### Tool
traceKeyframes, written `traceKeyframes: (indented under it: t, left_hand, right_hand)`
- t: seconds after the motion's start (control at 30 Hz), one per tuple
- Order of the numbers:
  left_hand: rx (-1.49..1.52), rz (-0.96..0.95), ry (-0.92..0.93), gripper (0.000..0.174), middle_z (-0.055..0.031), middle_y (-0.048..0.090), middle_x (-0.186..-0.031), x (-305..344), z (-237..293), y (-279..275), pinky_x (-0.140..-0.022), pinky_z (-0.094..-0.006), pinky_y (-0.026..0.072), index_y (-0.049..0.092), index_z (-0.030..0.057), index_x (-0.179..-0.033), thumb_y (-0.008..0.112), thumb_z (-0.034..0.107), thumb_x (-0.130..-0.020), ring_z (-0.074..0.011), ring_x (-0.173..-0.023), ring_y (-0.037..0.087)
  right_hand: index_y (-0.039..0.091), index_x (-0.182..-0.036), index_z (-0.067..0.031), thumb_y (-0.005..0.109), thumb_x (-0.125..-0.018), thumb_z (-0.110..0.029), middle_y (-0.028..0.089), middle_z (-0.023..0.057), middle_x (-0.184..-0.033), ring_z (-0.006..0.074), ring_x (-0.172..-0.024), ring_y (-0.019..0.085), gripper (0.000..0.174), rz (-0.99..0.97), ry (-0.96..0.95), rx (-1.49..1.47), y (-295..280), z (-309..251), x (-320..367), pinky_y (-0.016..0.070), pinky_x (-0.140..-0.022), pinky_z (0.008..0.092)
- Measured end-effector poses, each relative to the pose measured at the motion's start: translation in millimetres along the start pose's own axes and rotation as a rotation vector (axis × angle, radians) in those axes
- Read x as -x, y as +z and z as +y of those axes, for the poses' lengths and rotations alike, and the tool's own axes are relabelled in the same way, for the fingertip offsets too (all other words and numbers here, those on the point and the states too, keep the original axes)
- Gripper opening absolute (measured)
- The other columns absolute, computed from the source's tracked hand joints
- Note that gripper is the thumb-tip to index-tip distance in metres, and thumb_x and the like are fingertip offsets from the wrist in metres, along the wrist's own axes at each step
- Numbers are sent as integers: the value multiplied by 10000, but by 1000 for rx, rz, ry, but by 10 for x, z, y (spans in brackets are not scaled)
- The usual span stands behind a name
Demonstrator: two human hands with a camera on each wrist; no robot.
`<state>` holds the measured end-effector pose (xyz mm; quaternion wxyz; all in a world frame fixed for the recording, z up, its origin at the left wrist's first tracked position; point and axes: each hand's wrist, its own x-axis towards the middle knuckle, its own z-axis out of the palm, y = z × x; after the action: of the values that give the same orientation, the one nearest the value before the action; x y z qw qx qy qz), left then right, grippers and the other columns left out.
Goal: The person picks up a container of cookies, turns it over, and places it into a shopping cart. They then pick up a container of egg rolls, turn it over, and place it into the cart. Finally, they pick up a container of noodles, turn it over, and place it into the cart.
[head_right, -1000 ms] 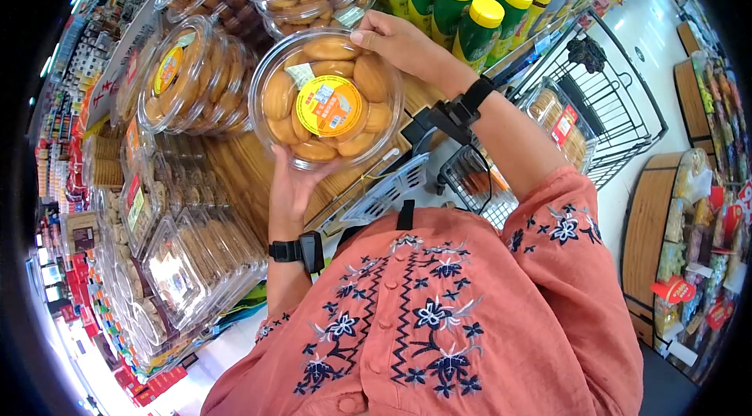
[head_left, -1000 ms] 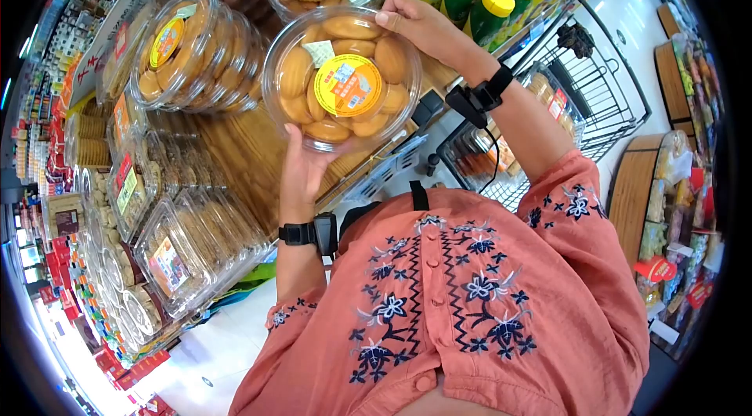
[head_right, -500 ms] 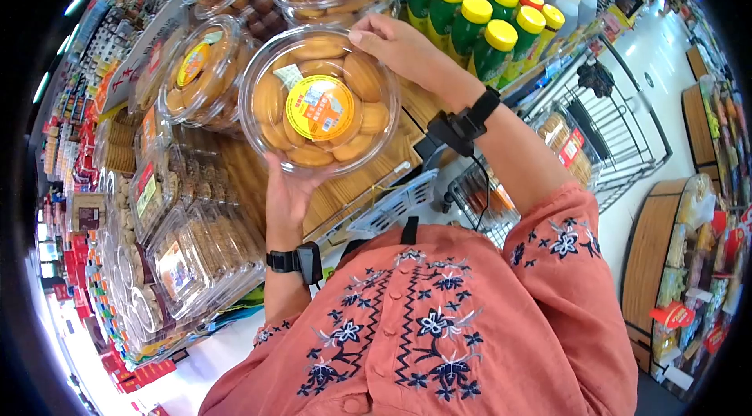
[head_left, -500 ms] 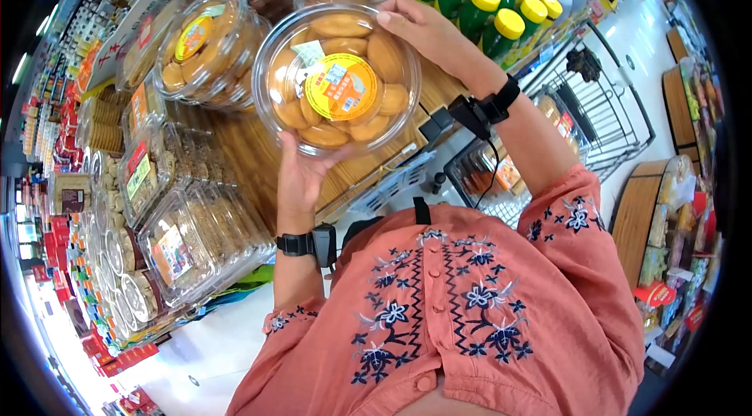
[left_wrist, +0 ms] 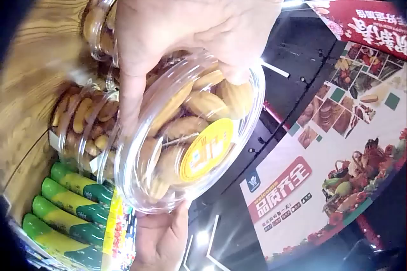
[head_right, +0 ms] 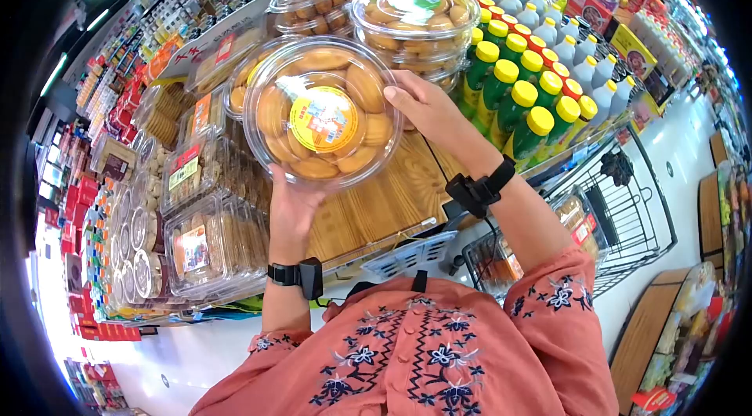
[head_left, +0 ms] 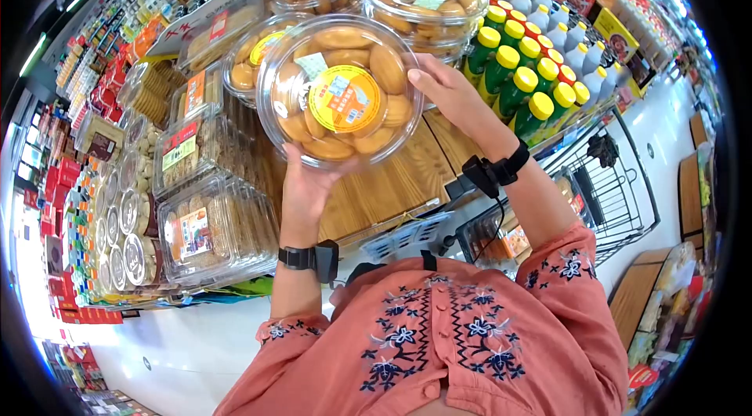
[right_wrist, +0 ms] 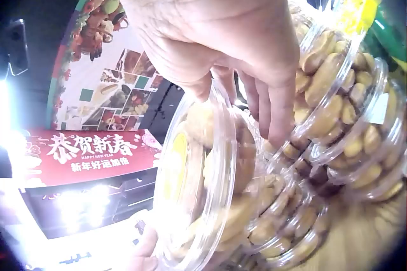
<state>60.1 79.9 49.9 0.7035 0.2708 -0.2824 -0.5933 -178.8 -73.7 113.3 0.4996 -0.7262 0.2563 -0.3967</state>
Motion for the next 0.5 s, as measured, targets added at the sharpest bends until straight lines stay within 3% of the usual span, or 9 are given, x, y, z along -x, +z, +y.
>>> traceKeyframes:
  t: [0.2, 0.3, 0.4, 0.5]
  left_hand:
    - [-93, -10, 40, 642, -185, 508, -1433, -15, 229, -16, -993, -528, 528, 321, 53, -1492, 338, 522, -1053, -374, -1250, 570]
    - [-130, -34, 73, 600, -167, 547, -1404, -54, 367, 25, -997, -542, 524, 347, 60, -1487, 349, 486, -1065, -334, -1236, 592]
    - [-179, -27, 98, 590, -170, 565, -1378, -124, 515, -22, -951, -507, 561, 388, 31, -1455, 345, 476, -1069, -323, -1195, 620]
    - [-220, 18, 177, 572, -165, 592, -1335, -210, 676, 109, -909, -475, 585, 421, 9, -1422, 345, 457, -1075, -304, -1148, 647]
  right_hand:
    - [540, -1347, -27, 532, -1035, -288, 622, -6, -1107, 57, -946, 563, 407, -23, -60, -16, 49, -98, -222, 493, -821, 234]
    - [550, -1342, -27, 530, -1042, -289, 615, 4, -1182, 69, -1068, 553, 399, -69, 63, -92, 45, -161, -323, 456, -944, 245]
    - [544, -1350, -39, 527, -1043, -295, 613, 2, -1170, 65, -1042, 575, 400, -110, 141, -90, 44, -217, -457, 494, -890, 244]
    - [532, -1362, -46, 528, -1043, -299, 612, 3, -1154, 68, -1007, 591, 406, -99, 83, -57, 83, -236, -664, 520, -850, 248]
